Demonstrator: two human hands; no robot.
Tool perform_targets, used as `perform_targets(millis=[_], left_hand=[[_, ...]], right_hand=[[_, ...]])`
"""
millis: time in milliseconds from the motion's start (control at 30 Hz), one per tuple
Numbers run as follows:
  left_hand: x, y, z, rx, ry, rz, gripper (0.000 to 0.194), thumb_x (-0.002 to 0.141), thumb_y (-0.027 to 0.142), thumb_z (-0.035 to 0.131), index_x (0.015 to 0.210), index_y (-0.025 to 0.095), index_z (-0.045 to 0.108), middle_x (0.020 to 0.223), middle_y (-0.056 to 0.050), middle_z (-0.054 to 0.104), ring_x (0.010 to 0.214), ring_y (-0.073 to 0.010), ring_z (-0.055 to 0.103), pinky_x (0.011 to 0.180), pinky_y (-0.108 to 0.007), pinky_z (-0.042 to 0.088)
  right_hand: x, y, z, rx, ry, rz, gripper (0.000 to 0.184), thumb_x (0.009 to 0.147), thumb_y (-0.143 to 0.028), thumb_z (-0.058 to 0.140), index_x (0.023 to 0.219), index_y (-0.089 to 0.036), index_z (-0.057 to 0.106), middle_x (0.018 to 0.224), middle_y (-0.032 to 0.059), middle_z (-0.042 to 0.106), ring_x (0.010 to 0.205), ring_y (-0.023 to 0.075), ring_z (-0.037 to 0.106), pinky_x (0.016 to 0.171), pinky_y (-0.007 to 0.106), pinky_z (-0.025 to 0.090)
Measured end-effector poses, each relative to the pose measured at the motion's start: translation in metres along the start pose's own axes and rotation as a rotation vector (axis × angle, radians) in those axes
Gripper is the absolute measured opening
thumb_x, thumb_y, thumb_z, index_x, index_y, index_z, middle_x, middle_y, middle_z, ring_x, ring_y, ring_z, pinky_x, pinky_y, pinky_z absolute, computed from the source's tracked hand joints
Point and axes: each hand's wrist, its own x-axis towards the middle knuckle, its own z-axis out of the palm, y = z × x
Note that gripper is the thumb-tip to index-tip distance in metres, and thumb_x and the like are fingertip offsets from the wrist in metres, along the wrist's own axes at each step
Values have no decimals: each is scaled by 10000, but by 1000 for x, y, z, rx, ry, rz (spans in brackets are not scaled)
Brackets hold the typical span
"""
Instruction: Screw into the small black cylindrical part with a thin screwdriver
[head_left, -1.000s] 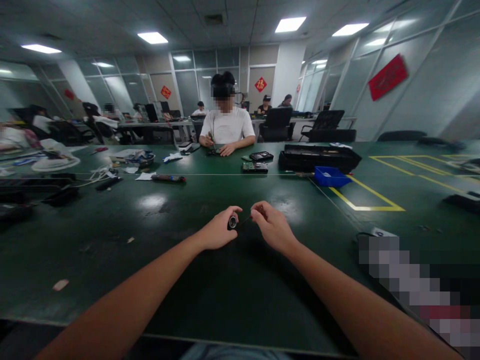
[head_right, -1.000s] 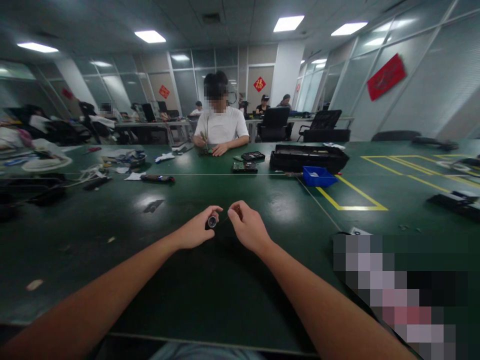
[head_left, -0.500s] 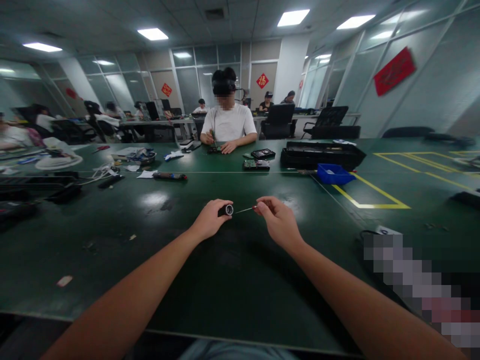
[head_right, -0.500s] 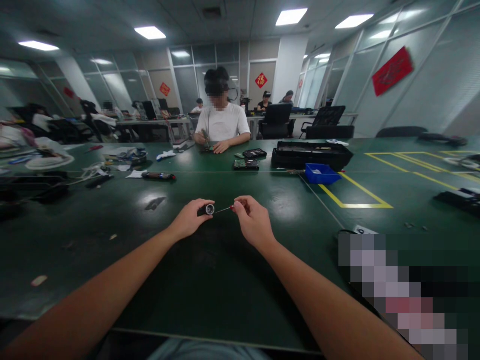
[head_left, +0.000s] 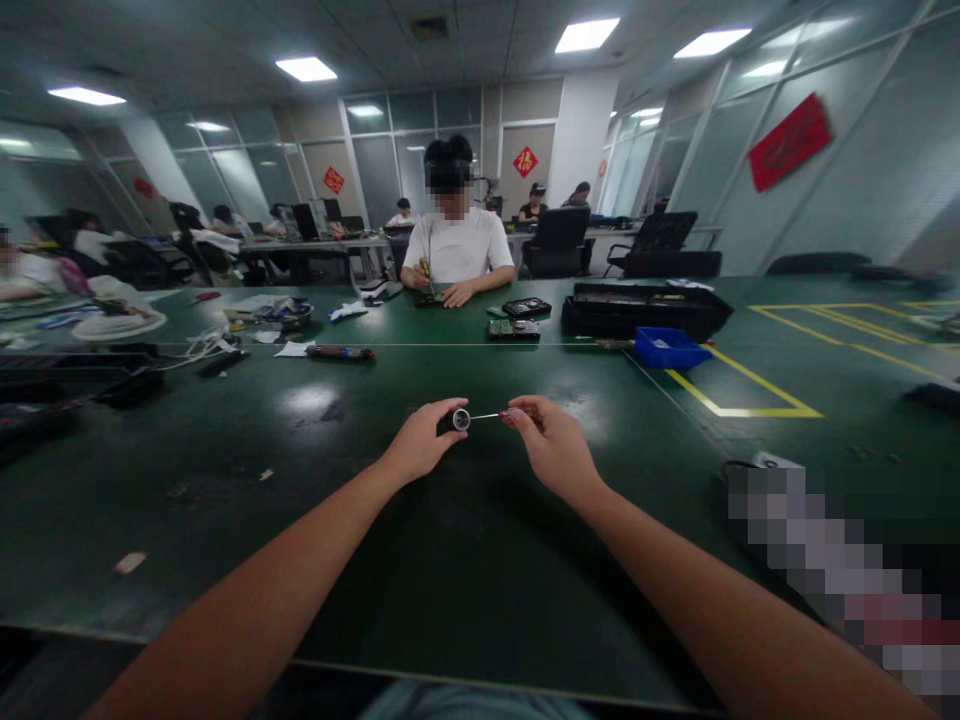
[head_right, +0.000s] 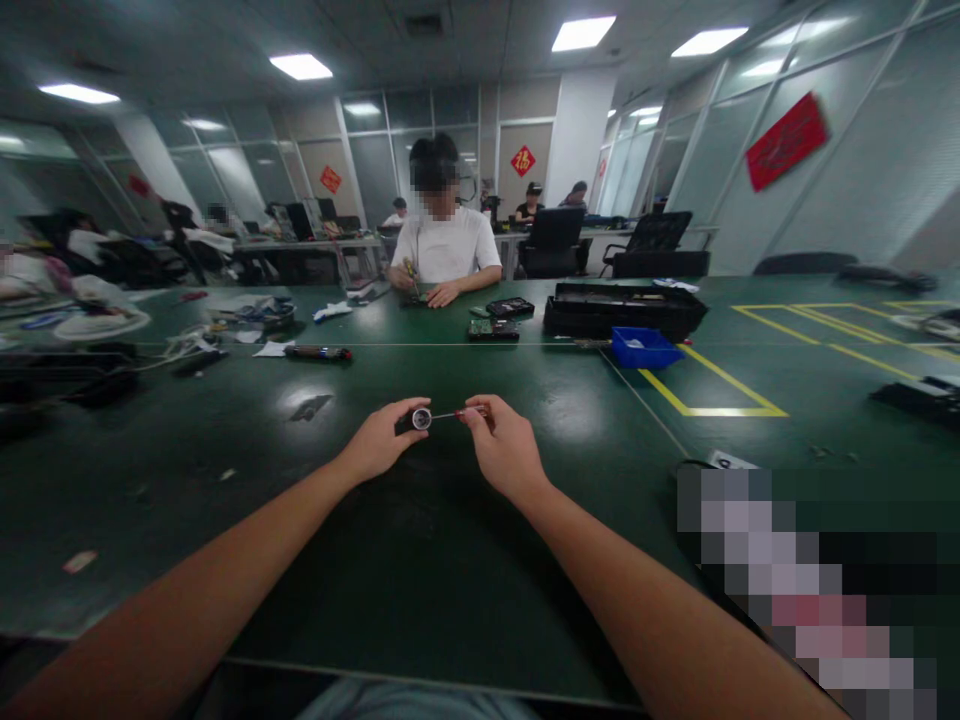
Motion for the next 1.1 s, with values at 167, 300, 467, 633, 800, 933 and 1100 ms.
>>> perform_targets(millis=[167, 300, 467, 633, 800, 933, 1100], left_hand=[[-1, -3, 1, -23, 39, 14, 398, 810, 227, 700, 1201, 233, 625, 1230, -42, 639, 1154, -217, 568, 1034, -370, 405], [-1, -3, 0, -27, 11, 50, 365, 813, 226, 703, 1173, 240, 644, 1179, -36, 655, 1109, -210, 583, 999, -366, 426], [-1, -3, 1, -33, -17, 74, 361, 809, 221, 711, 1164, 248, 653, 1156, -29, 658, 1090, -206, 584, 986, -366, 426], [-2, -5, 2, -29, -20, 74, 365, 814, 232, 707, 1174, 257, 654, 1167, -34, 654, 1102, -216, 579, 990, -379, 422], [-1, -6, 3, -28, -27, 82, 362, 808, 239, 711, 1166, 246, 660, 1160, -45, 655, 1088, -222, 586, 985, -384, 427], [-1, -6, 3, -20, -27, 93, 356, 814, 247, 704, 1167, 249, 659, 1150, -40, 657, 1083, -216, 588, 978, -374, 430], [-2, -8, 3, -24, -23, 85, 349, 822, 260, 694, 1169, 248, 659, 1153, -40, 656, 1081, -215, 591, 977, -369, 432]], right_hand=[[0, -5, -4, -194, -38, 60, 384, 912, -516, 506, 795, -190, 670, 671, 25, 690, 621, 163, 634, 590, 282, 428], [-1, -6, -5, -292, -69, 91, 586, 905, -645, 411, 605, -191, 629, 476, 0, 552, 454, 134, 510, 484, 279, 310], [-2, -5, -3, -347, -47, 12, 591, 902, -637, 428, 532, -194, 555, 469, -10, 501, 453, 117, 451, 481, 279, 263], [-3, -8, -4, -379, -40, -68, 451, 893, -557, 516, 615, -203, 545, 532, -13, 535, 494, 127, 474, 496, 276, 299], [-6, -11, -5, -277, -114, -181, 142, 903, -308, 541, 981, -214, 613, 844, 33, 702, 727, 173, 638, 645, 298, 451], [-8, -12, -4, -244, -200, -221, 358, 875, -224, 556, 1233, -236, 557, 989, 46, 715, 860, 190, 665, 764, 331, 485], [-7, -14, -5, -307, -206, -111, 329, 932, -437, 510, 1156, -233, 638, 794, 24, 712, 682, 179, 659, 649, 308, 468]])
